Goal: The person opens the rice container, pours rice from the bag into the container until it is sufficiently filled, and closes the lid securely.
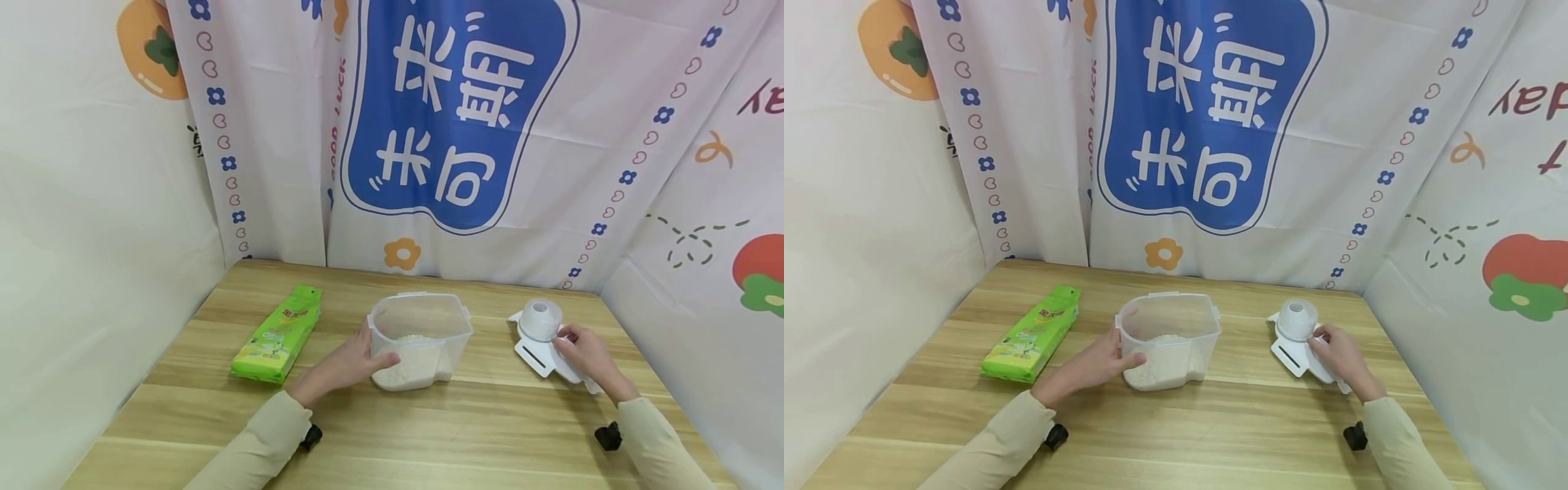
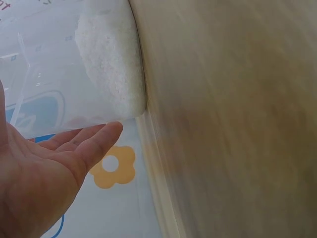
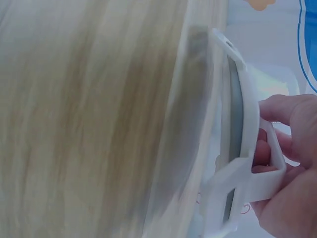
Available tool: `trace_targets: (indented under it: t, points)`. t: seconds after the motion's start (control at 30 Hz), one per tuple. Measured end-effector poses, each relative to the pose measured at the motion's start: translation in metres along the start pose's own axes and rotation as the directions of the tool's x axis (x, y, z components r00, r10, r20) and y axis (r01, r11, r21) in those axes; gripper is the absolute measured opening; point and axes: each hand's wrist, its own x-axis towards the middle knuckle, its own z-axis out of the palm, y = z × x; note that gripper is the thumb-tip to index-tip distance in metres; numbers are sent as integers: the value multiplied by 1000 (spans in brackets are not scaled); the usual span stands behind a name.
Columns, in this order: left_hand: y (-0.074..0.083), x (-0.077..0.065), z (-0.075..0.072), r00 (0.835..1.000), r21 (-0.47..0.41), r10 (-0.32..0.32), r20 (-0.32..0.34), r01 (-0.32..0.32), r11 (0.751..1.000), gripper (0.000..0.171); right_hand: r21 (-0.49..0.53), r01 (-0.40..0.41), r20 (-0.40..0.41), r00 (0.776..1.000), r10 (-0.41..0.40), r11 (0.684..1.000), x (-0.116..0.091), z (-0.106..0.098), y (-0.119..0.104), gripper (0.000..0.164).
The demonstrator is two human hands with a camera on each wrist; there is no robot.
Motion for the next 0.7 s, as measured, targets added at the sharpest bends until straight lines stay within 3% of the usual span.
trace_targets:
  t: [0.27, 0.47, 0.7]
  points:
    - [2, -1, 0, 1000, -9, 4, 1, -4, 1000, 99, 38, -38, -37, 999, 40, 999, 1, -2, -10, 26]
    - [5, -3, -3, 999, 62, -36, -7, 36, 997, 103, 94, -50, -64, 996, 56, 994, 4, -2, -18, 26]
    - [7, -4, -6, 999, 94, -53, 2, 53, 994, 103, 201, -95, -33, 994, 104, 975, 8, -8, -39, 33]
